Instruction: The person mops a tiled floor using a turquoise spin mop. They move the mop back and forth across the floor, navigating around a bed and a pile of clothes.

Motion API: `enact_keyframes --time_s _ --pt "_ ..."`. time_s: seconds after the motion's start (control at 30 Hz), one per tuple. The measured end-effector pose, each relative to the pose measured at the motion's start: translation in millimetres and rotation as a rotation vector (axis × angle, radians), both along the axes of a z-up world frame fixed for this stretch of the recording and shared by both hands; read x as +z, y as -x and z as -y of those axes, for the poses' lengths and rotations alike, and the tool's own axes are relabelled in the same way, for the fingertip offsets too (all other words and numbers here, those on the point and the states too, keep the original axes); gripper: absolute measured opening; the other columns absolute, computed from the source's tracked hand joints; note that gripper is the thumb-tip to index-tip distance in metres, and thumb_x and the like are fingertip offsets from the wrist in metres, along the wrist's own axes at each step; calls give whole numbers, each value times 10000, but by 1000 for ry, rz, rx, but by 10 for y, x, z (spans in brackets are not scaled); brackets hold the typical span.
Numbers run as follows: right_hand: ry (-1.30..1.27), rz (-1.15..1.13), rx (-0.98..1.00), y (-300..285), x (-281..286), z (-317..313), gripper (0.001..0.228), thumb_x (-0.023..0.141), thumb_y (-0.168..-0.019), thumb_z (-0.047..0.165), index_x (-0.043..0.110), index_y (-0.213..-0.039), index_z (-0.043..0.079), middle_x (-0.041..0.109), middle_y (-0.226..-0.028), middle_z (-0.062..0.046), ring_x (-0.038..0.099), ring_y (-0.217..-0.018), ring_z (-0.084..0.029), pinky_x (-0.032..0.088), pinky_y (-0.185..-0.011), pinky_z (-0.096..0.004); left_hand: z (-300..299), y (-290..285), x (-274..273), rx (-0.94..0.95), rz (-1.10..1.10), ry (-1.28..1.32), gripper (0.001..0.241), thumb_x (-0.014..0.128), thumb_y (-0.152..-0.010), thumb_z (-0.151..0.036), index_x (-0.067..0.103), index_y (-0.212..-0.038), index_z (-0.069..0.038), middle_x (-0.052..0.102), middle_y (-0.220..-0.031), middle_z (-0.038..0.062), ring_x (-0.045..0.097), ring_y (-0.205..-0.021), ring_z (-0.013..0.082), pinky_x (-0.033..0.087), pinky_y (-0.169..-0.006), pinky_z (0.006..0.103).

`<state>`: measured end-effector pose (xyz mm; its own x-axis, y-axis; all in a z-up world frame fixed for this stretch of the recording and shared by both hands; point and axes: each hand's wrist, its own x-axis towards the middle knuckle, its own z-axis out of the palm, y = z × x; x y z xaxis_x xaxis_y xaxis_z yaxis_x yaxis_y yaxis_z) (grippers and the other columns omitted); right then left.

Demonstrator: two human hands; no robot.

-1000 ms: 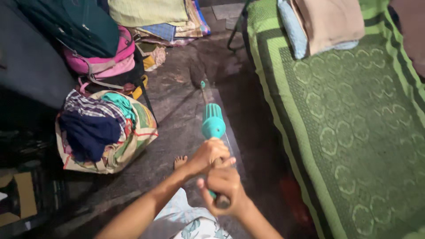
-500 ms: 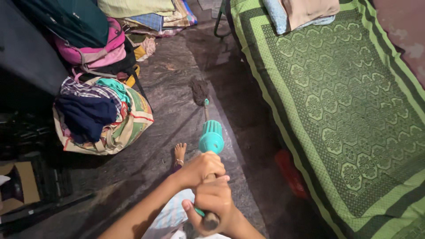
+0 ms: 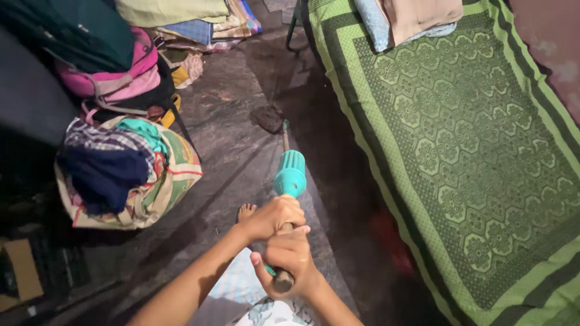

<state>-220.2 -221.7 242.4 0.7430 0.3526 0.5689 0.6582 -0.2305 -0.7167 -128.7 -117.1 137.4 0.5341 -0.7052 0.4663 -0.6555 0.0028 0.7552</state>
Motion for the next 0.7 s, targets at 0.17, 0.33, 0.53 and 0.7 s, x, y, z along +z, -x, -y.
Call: enact_keyframes --time_s 0.17,0.33,0.53,0.7 --pt "30 27 23 -870 -87 44 383 741 -782 -41 428 -597 80 420 -553 -55 420 -474 -239 296 -521 -383 59 -831 -91 -3 -10 19 407 727 -920 -277 537 -622 -76 556 -651 65 554 -704 279 436 -732 394" --pt "105 -34 74 -1782 -280 96 363 724 -800 -25 433 -611 82 443 -561 -64 469 -492 -263 319 -525 -399 99 -1725 -293 43 1 89 324 719 -902 -248 571 -664 -85 573 -688 51 568 -746 257 444 -761 393" --pt "235 -24 54 -2753 -665 190 331 742 -823 11 491 -617 71 501 -560 -86 517 -497 -276 325 -527 -433 208 -2686 -704 89 -52 67 380 752 -876 -234 532 -623 -56 533 -669 84 550 -726 268 425 -747 406" --pt "225 -7 123 -3157 -971 282 175 725 -817 35 578 -727 66 601 -683 -93 601 -606 -274 405 -572 -423 299 -3064 -1030 139 -40 50 329 790 -834 -234 577 -657 -58 573 -738 73 575 -804 270 440 -759 398"
